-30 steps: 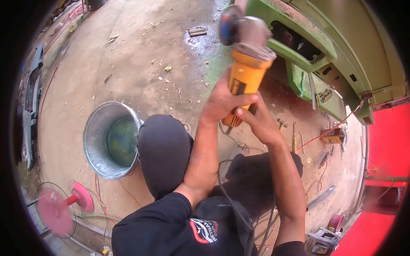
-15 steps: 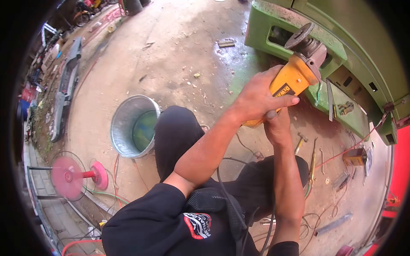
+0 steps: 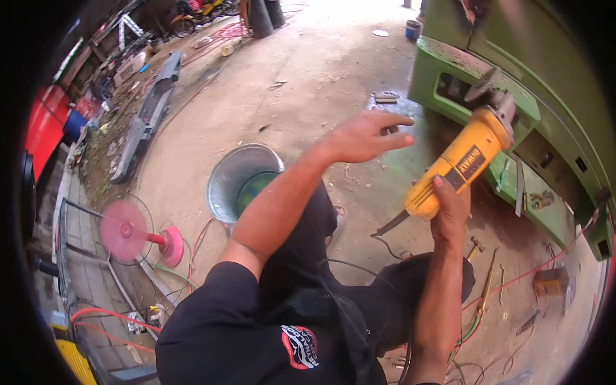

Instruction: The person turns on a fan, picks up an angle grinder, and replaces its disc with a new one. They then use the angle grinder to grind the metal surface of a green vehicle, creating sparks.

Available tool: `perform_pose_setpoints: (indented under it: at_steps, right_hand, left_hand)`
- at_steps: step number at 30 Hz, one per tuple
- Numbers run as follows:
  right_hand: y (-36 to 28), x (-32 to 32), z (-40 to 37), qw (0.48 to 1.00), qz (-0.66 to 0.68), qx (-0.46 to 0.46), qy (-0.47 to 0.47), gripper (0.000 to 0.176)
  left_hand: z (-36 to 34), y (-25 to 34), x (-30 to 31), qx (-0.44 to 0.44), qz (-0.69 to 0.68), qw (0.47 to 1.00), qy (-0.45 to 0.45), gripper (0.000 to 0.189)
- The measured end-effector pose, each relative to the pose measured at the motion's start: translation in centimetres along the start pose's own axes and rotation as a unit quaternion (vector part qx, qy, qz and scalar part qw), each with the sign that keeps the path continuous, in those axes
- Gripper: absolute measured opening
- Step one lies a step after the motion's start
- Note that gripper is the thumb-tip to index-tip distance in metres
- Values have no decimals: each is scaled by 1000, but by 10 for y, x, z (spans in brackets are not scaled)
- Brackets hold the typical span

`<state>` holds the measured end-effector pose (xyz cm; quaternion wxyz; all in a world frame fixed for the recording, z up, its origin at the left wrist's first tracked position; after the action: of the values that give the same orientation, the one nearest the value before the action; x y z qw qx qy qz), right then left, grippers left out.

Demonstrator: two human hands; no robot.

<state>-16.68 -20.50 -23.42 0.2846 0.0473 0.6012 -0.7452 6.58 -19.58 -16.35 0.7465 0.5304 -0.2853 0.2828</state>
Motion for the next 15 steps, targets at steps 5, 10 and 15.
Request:
perform_pose_setpoints:
  at_steps: [5,10,15]
  right_hand:
    - [4,16,9,999,46,6,-15,49]
    - [-8,17,7,1000,13,25,4,57]
    - [-12,18,7,1000,-14,16,23,64]
  left_hand:
    - [-16,-63,56,55,-45,993,98,56]
    - [-27,-111,46,147,6,980,135,54]
    - [-26,-186,-20,192,29,973,122,49]
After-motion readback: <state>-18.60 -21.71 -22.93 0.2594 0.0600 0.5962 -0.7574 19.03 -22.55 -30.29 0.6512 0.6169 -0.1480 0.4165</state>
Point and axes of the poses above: each hand's wrist, its own z-axis towards the middle knuckle, its own x-axis out of the back of the hand, y = z × x, the point moved 1 cm from there along z, towards the middle knuckle, and after that the axes turned 4 degrees about x, right-handed, at the moved point
